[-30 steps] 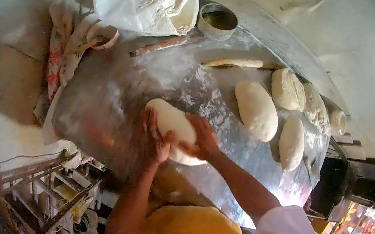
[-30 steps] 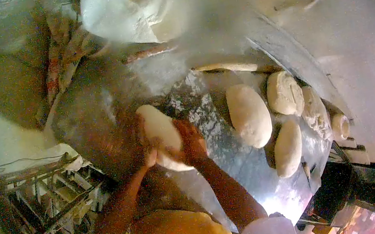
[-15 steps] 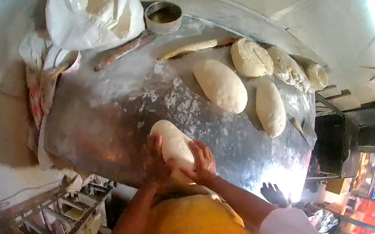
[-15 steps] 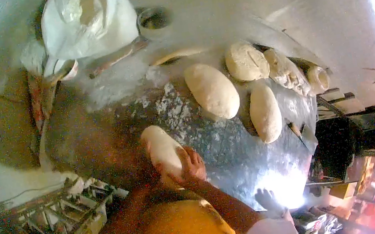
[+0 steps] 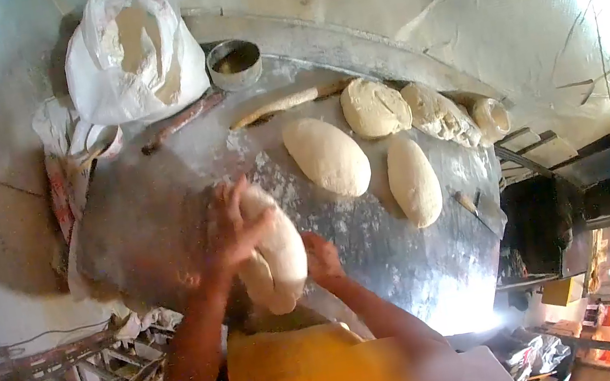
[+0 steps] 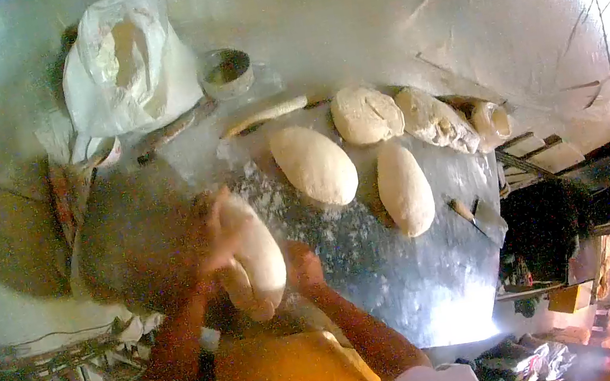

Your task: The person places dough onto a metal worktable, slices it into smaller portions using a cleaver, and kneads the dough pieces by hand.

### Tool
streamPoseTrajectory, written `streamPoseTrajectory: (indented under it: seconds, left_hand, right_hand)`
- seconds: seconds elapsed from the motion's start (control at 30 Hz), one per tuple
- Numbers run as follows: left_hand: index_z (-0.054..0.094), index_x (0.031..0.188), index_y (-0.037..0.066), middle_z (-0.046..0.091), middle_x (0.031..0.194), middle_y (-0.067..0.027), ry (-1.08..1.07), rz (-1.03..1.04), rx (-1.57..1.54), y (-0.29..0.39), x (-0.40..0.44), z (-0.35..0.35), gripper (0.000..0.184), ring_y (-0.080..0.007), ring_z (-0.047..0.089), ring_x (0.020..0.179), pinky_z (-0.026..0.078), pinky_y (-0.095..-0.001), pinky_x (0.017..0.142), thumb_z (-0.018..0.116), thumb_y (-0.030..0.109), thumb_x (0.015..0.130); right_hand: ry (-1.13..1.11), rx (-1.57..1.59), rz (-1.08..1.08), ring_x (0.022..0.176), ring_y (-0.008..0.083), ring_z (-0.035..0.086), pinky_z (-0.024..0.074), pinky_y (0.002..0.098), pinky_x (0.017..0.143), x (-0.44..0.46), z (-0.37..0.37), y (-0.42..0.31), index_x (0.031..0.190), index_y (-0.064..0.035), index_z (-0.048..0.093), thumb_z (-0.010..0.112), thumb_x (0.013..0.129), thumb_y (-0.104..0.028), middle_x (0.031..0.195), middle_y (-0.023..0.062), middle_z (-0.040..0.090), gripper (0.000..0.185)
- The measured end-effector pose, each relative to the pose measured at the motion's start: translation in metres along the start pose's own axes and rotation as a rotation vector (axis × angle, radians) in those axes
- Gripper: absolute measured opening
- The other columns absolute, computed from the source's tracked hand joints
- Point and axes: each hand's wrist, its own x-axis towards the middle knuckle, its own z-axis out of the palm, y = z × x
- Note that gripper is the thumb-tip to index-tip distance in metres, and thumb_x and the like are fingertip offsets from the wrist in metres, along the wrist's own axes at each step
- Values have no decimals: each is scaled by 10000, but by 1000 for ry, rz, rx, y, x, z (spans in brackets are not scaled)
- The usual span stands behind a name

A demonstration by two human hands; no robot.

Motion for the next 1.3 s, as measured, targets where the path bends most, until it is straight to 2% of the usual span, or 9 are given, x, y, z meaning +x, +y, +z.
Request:
streamPoseTrajectory:
  seconds: [0.1,0.3,0.37,0.73,0.83,0.87,0.97,1.07,1.3]
  left_hand:
    - [525,1502,170,388,1572,-244,-61,-88,-40,-46,-28,95,787,-477,420,1425,388,-581,1158,781,548,861]
    - [528,1458,73,540,1452,-157,4,-274,-52,-43,-7,95,609,-402,518,1326,378,-541,1168,652,435,985]
    - [589,1372,68,567,1335,-181,66,105,53,-68,9,87,632,-405,558,1225,445,-530,1053,703,445,877]
    - [665,1239,105,646,1294,-193,151,-75,-205,-87,63,98,372,-382,591,1244,481,-495,1026,602,355,971]
    - [683,1207,115,659,1311,-199,51,42,-349,-94,52,96,317,-380,595,1263,488,-489,1031,569,336,1010]
    - [707,1144,115,667,1283,-196,-168,-207,-457,-66,46,45,332,-364,612,1236,499,-491,1016,589,385,992]
    - [731,1029,107,688,1198,-119,-134,406,80,-13,-32,2,432,-345,635,1173,498,-529,1005,750,490,831]
    - [721,1129,121,683,1269,-81,-62,204,-10,31,-107,19,434,-339,607,1249,449,-545,1064,752,442,838]
    - [675,1323,77,655,1361,-136,330,181,61,-10,-92,90,537,-353,602,1291,413,-563,1081,527,484,1006]
  right_hand:
    - [96,247,238,1054,276,716,584,397,872,28,-36,-63,1348,-60,644,661,1020,-259,1182,154,731,384]
    - [134,-317,-71,1154,386,635,530,491,971,104,34,-127,1403,-111,598,692,960,-352,1406,185,590,513]
    - [145,-312,-157,1168,400,630,478,521,1034,127,40,-137,1372,-117,631,728,901,-388,1353,174,627,552]
    - [165,-96,-200,1018,384,654,516,476,962,183,49,-114,1421,-87,561,672,989,-269,1135,165,682,482]
    - [53,-42,-115,971,366,657,535,460,910,121,-1,-148,1421,-88,563,711,966,-197,1113,163,670,490]
    - [1,-46,-254,956,355,660,544,447,883,93,-20,-155,1425,-74,552,774,909,-124,1089,170,662,565]
    - [-185,-109,-385,982,336,659,555,443,870,14,-60,-163,1409,-81,555,860,838,-181,1165,169,644,655]
    - [-161,-496,-567,1232,366,584,480,547,1015,-22,-80,-163,1413,-141,559,836,816,-267,1488,180,513,670]
    - [-90,-497,-499,1338,398,538,376,618,1121,31,-24,-85,1420,-160,573,810,770,-231,1479,169,547,695]
